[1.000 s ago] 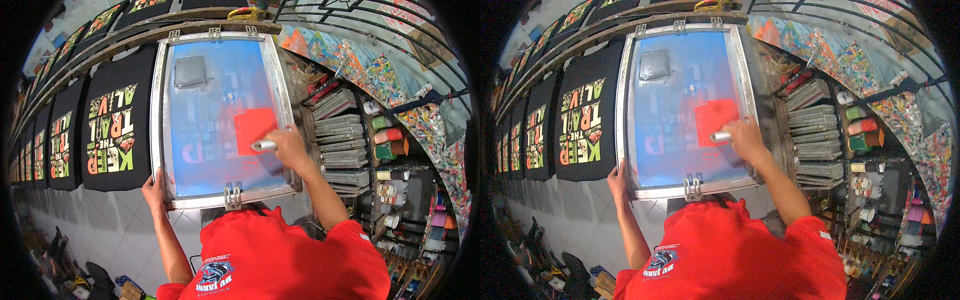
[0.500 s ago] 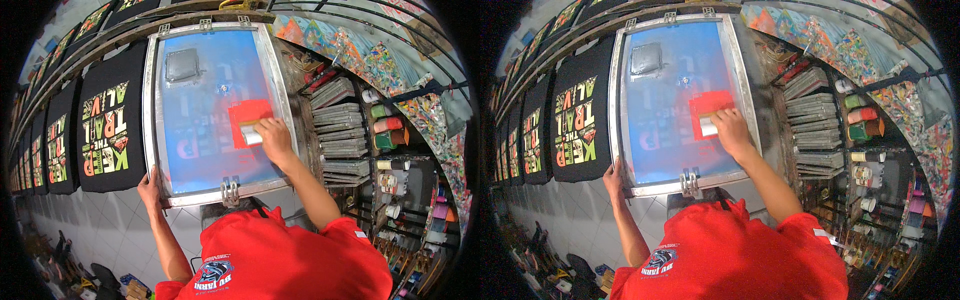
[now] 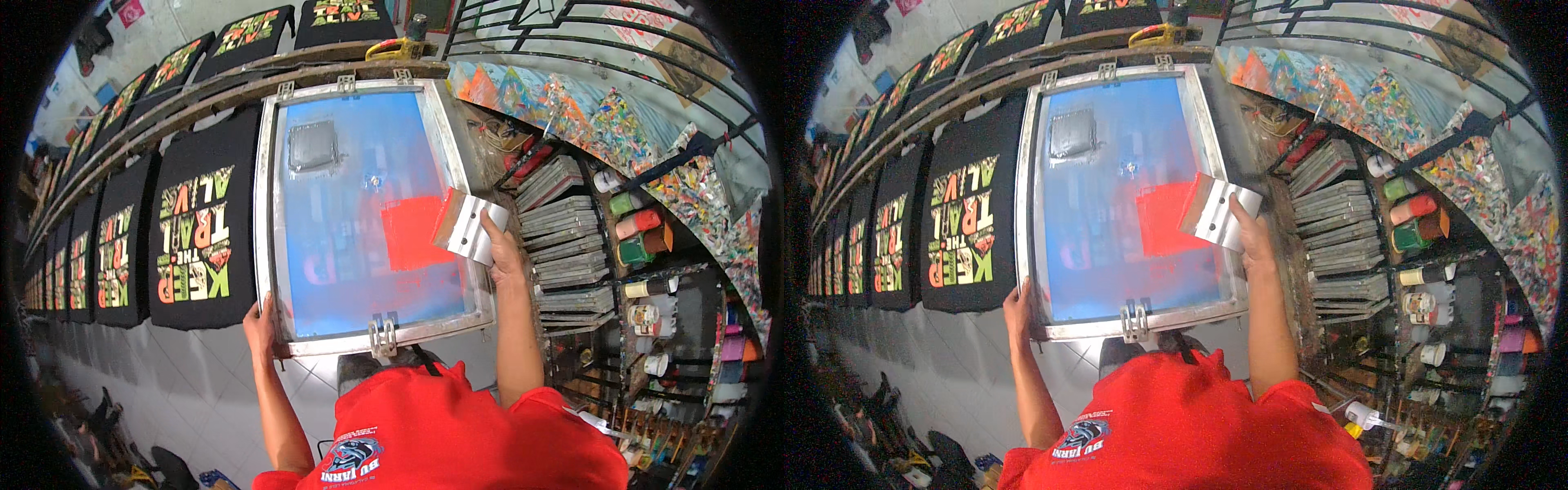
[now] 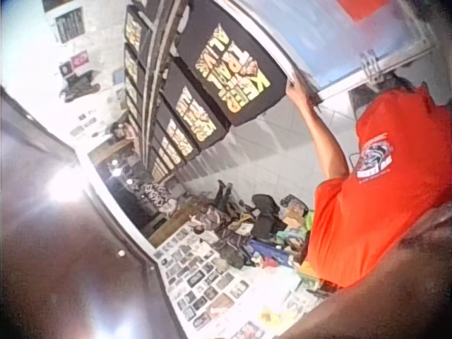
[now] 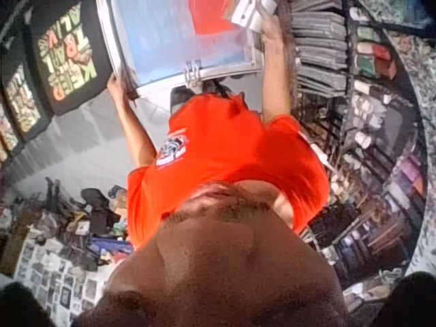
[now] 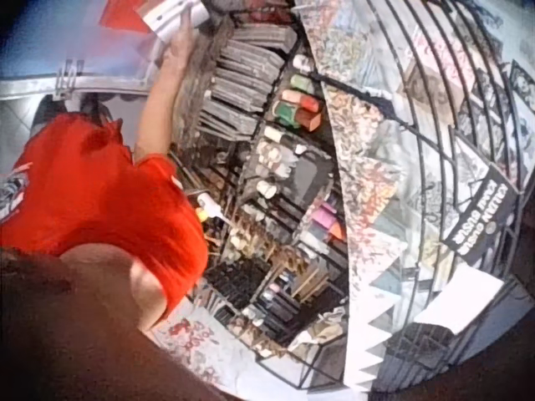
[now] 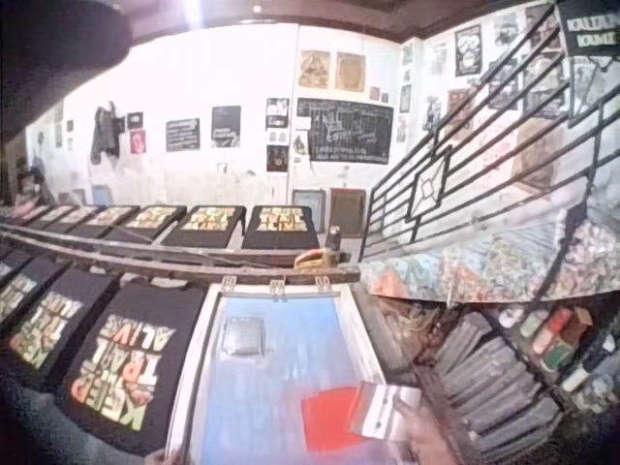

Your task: The person cleans a screen-printing frame with a cloth and spray, then moves the frame to a printing station to apply red ink to a black t-shirt using a squeegee.

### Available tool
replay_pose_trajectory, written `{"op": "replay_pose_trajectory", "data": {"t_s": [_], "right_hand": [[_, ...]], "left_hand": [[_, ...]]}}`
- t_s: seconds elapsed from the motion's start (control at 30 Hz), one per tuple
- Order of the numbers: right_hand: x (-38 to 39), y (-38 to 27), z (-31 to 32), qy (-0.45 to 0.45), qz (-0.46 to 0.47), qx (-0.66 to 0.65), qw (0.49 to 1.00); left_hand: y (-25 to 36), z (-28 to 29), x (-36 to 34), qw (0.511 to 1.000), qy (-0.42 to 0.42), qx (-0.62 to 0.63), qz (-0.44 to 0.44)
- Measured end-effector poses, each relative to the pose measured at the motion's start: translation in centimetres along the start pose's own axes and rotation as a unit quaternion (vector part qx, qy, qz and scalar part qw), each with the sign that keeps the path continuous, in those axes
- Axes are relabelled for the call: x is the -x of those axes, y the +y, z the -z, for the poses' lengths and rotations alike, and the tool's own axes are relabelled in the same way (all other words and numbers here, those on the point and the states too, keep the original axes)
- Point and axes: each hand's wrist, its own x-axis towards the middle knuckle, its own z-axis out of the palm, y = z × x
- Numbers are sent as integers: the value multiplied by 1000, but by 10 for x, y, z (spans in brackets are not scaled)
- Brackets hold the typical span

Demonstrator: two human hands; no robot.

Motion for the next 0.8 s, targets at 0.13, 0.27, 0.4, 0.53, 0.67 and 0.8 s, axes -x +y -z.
{"op": "replay_pose_trajectory", "data": {"t_s": [0.13,0.27,0.4,0.53,0.67,0.8], "right_hand": [[-19,12,10,1,-7,-73,997],[-27,1,19,11,58,-105,993],[-55,-4,30,-73,31,-124,989],[-52,-11,8,-78,34,-150,985],[-57,12,24,-70,55,-117,989],[-11,22,8,-54,47,-158,985]], "left_hand": [[4,5,0,999,-26,-35,-13],[8,12,1,1000,-14,-18,0],[37,15,10,1000,-8,-25,-1],[40,22,16,1000,16,-14,-15],[43,32,34,998,48,-8,-38],[32,60,71,997,70,24,-20]]}}
